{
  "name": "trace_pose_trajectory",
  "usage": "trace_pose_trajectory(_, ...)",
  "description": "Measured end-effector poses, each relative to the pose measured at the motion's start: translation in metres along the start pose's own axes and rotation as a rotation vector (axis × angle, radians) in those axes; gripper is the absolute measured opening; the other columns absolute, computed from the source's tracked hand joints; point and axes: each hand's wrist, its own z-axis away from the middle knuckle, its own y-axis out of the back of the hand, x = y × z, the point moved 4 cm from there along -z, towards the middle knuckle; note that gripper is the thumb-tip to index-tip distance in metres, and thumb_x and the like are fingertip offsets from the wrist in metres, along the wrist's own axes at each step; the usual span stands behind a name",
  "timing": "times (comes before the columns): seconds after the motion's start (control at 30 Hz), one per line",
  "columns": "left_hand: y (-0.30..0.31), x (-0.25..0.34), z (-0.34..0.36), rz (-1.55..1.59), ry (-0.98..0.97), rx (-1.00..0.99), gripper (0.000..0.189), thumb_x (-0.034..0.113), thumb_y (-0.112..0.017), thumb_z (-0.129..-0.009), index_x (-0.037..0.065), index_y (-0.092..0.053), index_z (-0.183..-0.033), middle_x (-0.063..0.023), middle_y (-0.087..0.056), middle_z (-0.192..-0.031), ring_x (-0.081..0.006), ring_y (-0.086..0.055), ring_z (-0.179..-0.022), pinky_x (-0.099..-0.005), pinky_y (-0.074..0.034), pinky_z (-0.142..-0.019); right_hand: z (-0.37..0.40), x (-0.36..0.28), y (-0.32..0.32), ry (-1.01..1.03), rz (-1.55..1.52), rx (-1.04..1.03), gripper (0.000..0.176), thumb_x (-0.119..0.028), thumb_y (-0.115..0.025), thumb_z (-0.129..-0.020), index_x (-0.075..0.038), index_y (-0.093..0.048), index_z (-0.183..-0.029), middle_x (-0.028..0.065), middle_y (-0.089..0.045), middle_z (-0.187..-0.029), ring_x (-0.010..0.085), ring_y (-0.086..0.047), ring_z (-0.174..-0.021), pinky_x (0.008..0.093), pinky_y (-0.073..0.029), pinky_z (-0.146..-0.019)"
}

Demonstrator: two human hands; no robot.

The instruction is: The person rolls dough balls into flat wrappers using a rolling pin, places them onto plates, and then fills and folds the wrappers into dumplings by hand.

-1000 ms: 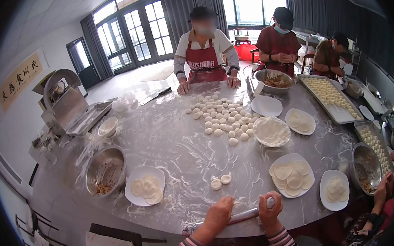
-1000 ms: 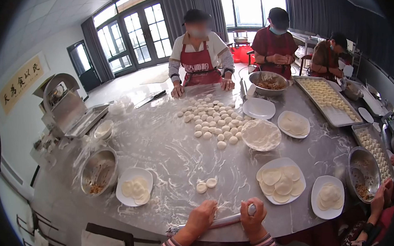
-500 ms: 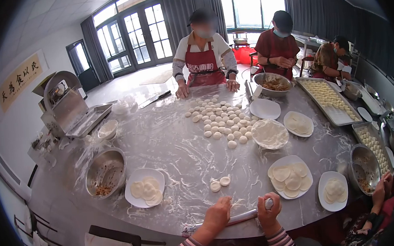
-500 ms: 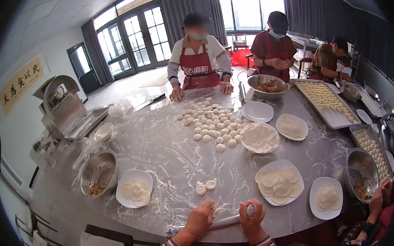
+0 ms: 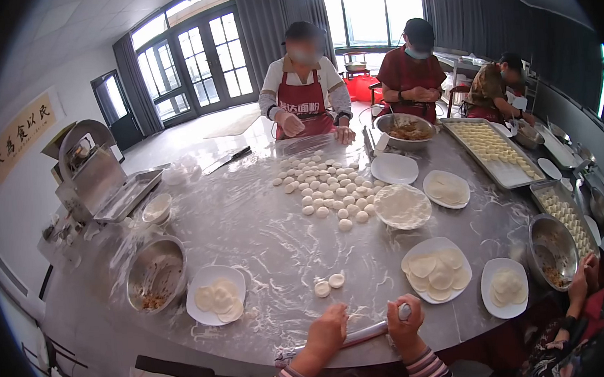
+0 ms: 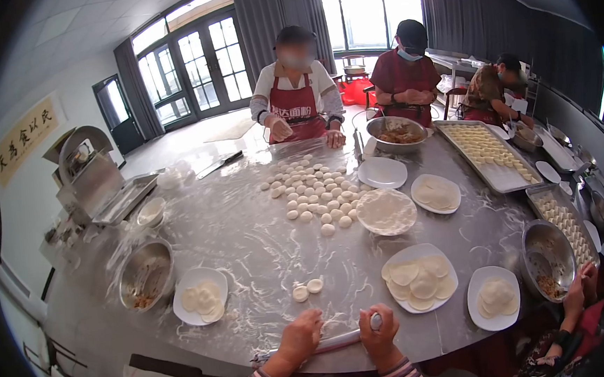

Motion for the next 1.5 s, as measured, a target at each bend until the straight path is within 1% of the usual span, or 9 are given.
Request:
trace_pose_trajectory(0.23,-0.001,-0.001,0.000,0.000,0.039,-0.027,0.023,0.012,-0.058,-0.083,-0.001,-0.060,-0.103,-0.0200,-0.062,-0.102,-0.0352,-0.061,-0.093,-0.0392,-0.051,-0.079,0.002,0.004,-0.001,0.017,0.009,0.006,0.026,-0.002,-0.070,-0.075,-0.003,-0.050,-0.092,0.0119,-0.056,-0.074,0.0253,-0.057,-0.055,0.0334,-0.046,-0.051)
trace_pose_trajectory(0.3,0.000,-0.001,0.000,-0.036,-0.035,0.020,0.023,0.012,-0.054,-0.087,0.001,-0.058,-0.106,-0.0184,-0.061,-0.101,-0.0359,-0.062,-0.086,-0.0414,-0.052,-0.072,-0.001,0.000,0.000,0.028,0.037,0.009,0.026,-0.002,-0.070,-0.075,-0.003,-0.050,-0.092,0.0118,-0.056,-0.074,0.0251,-0.057,-0.055,0.0333,-0.046,-0.051)
trace_pose_trajectory(1.13,0.005,0.013,-0.002,-0.053,-0.087,0.047,0.017,0.006,-0.057,-0.081,-0.002,-0.061,-0.095,-0.0206,-0.063,-0.093,-0.0380,-0.062,-0.084,-0.0415,-0.050,-0.073,-0.003,-0.002,0.003,-0.054,-0.022,-0.020,0.023,-0.004,-0.068,-0.079,-0.002,-0.052,-0.095,0.0148,-0.058,-0.076,0.0314,-0.060,-0.061,0.0348,-0.046,-0.053)
trace_pose_trajectory(1.23,0.005,0.012,-0.002,-0.064,-0.061,0.012,0.017,0.006,-0.057,-0.081,-0.002,-0.061,-0.096,-0.0206,-0.063,-0.094,-0.0378,-0.062,-0.085,-0.0411,-0.050,-0.074,-0.009,0.003,0.008,-0.103,-0.054,-0.089,0.022,-0.010,-0.067,-0.082,-0.002,-0.052,-0.096,0.0136,-0.060,-0.081,0.0295,-0.061,-0.069,0.0350,-0.048,-0.060)
trace_pose_trajectory(1.3,0.003,0.007,-0.003,-0.063,-0.079,0.022,0.018,0.006,-0.057,-0.081,-0.002,-0.061,-0.096,-0.0206,-0.063,-0.094,-0.0375,-0.062,-0.086,-0.0410,-0.050,-0.075,-0.008,0.020,0.007,-0.364,-0.371,-0.526,0.032,-0.022,-0.065,-0.085,0.000,-0.054,-0.104,0.0140,-0.061,-0.094,0.0280,-0.062,-0.085,0.0341,-0.048,-0.072)
trace_pose_trajectory(1.33,0.002,0.006,-0.003,-0.057,-0.094,0.034,0.018,0.006,-0.058,-0.081,-0.002,-0.061,-0.096,-0.0206,-0.063,-0.094,-0.0373,-0.062,-0.086,-0.0408,-0.050,-0.076,-0.007,0.025,0.015,-0.365,-0.370,-0.523,0.032,-0.022,-0.065,-0.085,0.000,-0.054,-0.104,0.0140,-0.061,-0.094,0.0280,-0.062,-0.085,0.0341,-0.048,-0.072)
trace_pose_trajectory(1.4,0.002,0.004,-0.002,-0.064,-0.109,0.033,0.018,0.006,-0.057,-0.080,-0.002,-0.061,-0.096,-0.0204,-0.063,-0.094,-0.0372,-0.062,-0.086,-0.0407,-0.050,-0.076,0.002,0.037,0.022,-0.500,-0.426,-0.724,0.052,-0.040,-0.058,-0.089,0.003,-0.052,-0.117,0.0170,-0.058,-0.112,0.0292,-0.056,-0.105,0.0353,-0.044,-0.089)
trace_pose_trajectory(1.43,0.001,0.005,-0.002,-0.071,-0.126,0.032,0.017,0.005,-0.057,-0.080,-0.002,-0.061,-0.095,-0.0203,-0.063,-0.093,-0.0370,-0.061,-0.086,-0.0406,-0.049,-0.076,0.003,0.043,0.024,-0.502,-0.413,-0.719,0.052,-0.040,-0.058,-0.089,0.003,-0.052,-0.117,0.0170,-0.058,-0.112,0.0292,-0.056,-0.105,0.0353,-0.044,-0.089)
trace_pose_trajectory(1.5,0.001,0.006,-0.003,-0.063,-0.120,0.026,0.017,0.005,-0.057,-0.080,-0.002,-0.061,-0.095,-0.0202,-0.063,-0.093,-0.0371,-0.061,-0.086,-0.0407,-0.049,-0.076,-0.002,0.055,0.031,-0.356,-0.175,-0.757,0.065,-0.050,-0.047,-0.091,0.005,-0.047,-0.125,0.0214,-0.051,-0.126,0.0327,-0.048,-0.119,0.0367,-0.037,-0.099)
